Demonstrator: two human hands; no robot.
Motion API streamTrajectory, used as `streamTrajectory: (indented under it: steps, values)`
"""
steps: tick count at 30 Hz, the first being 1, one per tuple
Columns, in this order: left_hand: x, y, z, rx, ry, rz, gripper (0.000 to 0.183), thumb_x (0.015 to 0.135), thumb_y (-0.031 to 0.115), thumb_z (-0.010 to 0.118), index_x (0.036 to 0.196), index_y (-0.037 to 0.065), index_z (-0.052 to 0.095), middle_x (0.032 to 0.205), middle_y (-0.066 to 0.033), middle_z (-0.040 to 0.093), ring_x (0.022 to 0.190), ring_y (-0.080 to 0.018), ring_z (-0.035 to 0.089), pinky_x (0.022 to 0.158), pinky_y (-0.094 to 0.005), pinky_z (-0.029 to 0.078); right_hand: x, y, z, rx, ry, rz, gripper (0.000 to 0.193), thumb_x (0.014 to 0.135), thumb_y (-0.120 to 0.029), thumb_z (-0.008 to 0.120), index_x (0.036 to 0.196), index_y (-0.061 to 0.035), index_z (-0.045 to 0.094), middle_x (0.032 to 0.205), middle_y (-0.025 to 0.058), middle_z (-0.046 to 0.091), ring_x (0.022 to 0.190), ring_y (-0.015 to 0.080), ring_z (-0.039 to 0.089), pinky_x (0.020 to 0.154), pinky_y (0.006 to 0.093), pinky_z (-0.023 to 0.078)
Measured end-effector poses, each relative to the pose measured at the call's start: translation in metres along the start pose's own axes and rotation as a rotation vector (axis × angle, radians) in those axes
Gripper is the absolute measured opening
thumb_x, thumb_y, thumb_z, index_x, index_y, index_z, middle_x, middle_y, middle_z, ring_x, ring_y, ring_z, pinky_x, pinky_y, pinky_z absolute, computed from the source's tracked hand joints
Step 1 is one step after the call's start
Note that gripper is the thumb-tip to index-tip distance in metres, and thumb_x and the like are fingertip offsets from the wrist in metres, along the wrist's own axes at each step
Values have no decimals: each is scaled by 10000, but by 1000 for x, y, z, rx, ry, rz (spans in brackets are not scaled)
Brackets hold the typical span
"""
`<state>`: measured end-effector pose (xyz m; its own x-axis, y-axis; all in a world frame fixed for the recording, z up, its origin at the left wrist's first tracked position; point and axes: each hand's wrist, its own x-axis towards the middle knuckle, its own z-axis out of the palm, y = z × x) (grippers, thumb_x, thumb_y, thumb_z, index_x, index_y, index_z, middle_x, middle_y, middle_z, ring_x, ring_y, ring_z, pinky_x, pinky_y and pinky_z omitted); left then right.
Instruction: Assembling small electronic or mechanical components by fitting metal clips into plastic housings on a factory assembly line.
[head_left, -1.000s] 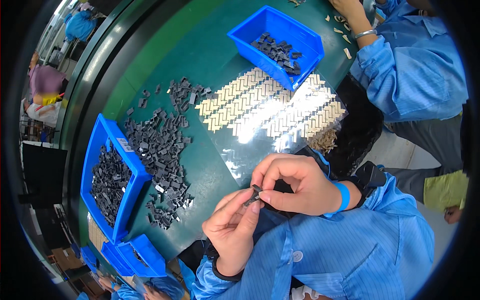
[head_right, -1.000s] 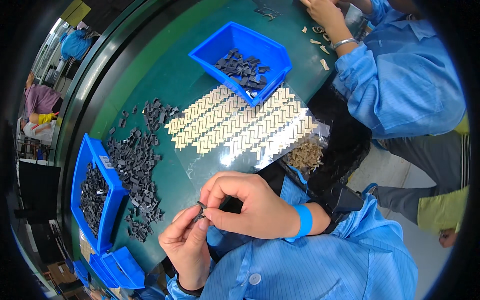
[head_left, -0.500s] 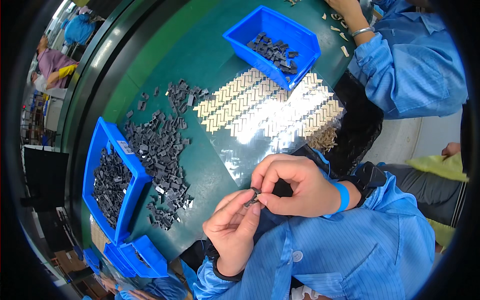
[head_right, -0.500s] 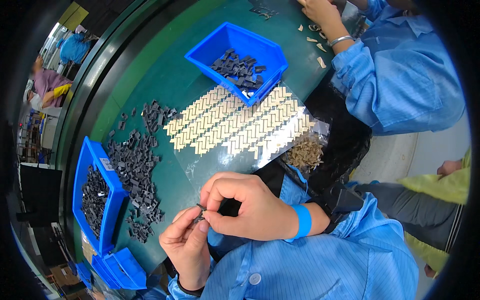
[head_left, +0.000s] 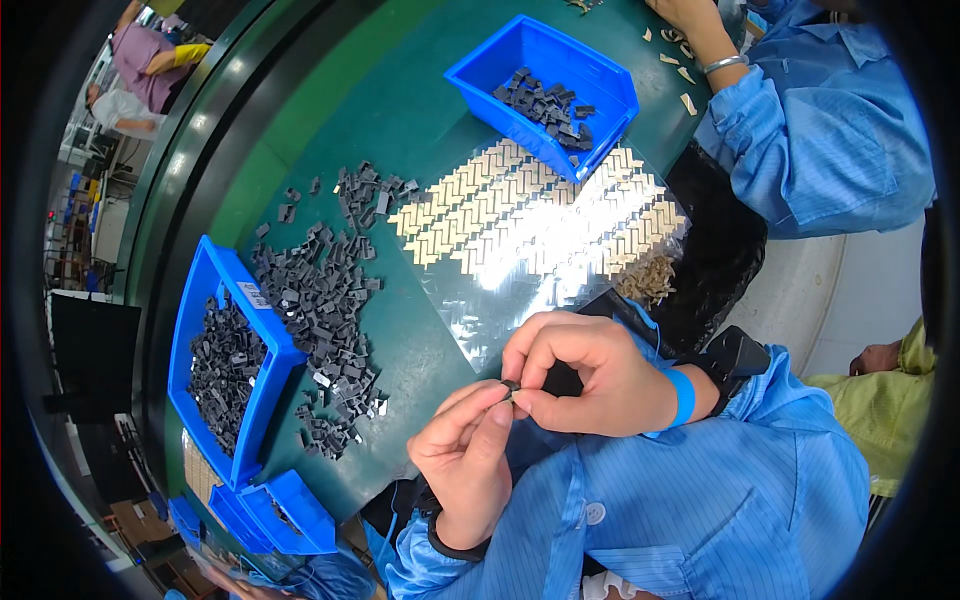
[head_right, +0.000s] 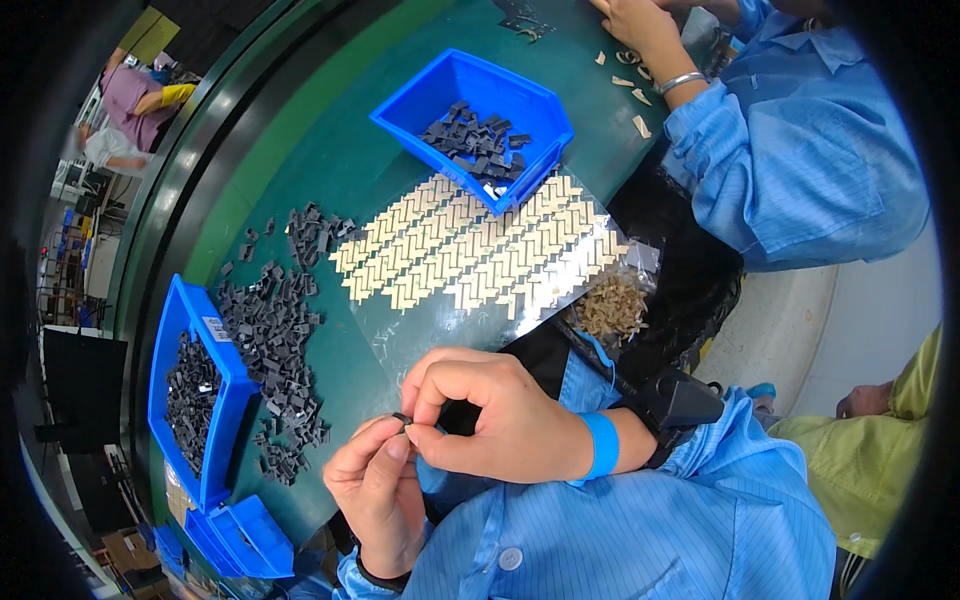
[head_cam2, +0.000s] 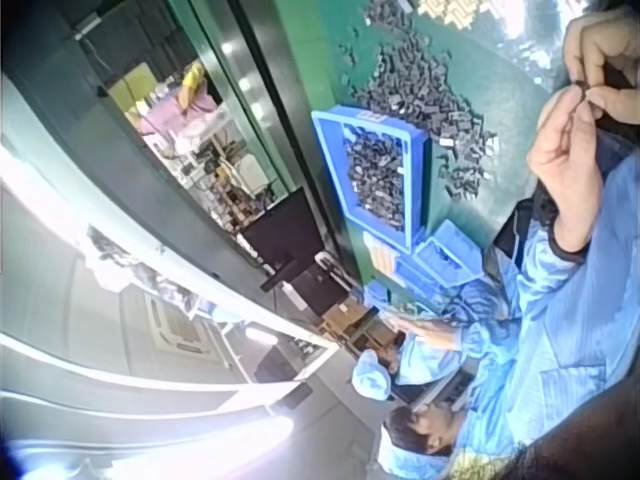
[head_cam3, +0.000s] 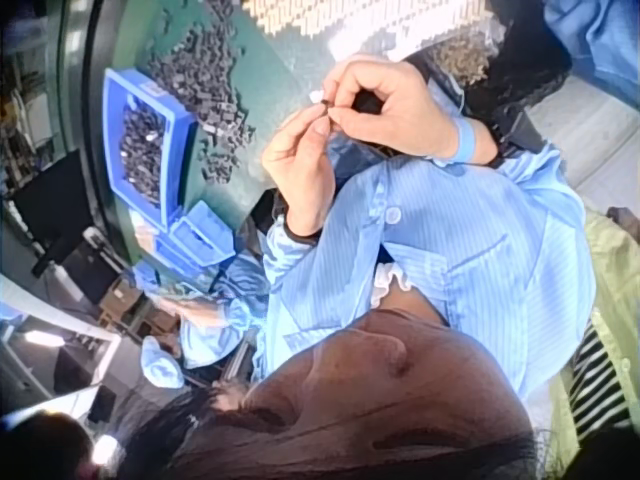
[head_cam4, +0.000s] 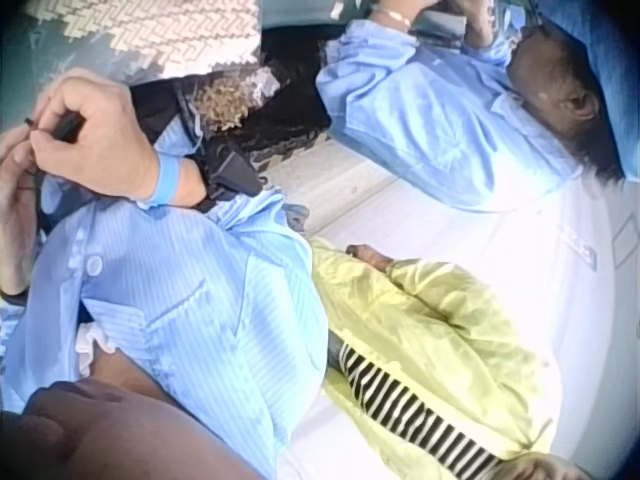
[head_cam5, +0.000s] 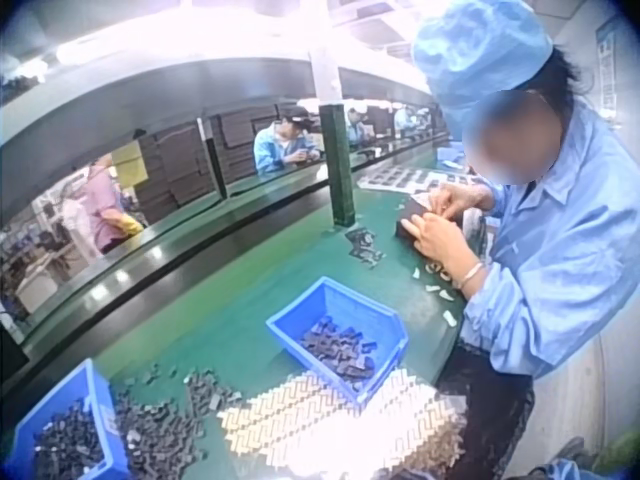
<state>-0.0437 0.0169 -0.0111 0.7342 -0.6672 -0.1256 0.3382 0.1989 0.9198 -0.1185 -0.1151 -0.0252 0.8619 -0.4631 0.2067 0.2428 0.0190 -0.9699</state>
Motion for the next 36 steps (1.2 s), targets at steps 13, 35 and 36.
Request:
streamTrajectory:
  steps: [13,35,36]
  values:
    - [1,0,-6,-32,-102,73,248,807,-73,573,1052,-86,535,943,-166,616,809,-183,617,752,-286,507,10,2,-14,29,-126,56,179,742,-130,692,773,-14,559,813,61,544,705,115,535,629,240,421]
    - [8,27,-2,804,-362,361,496,716,-119,635,1188,-58,497,870,-152,655,804,-184,642,730,-294,512,16,11,-13,412,-509,385,55,727,-3,553,756,-22,509,694,-16,470,691,49,449,659,233,396]
    - [7,27,-2,785,-348,329,481,715,-115,635,1176,-52,514,885,-157,654,804,-190,646,732,-298,512,18,8,-14,368,-525,398,67,755,-15,560,748,-23,494,691,-17,472,672,39,439,638,221,391]
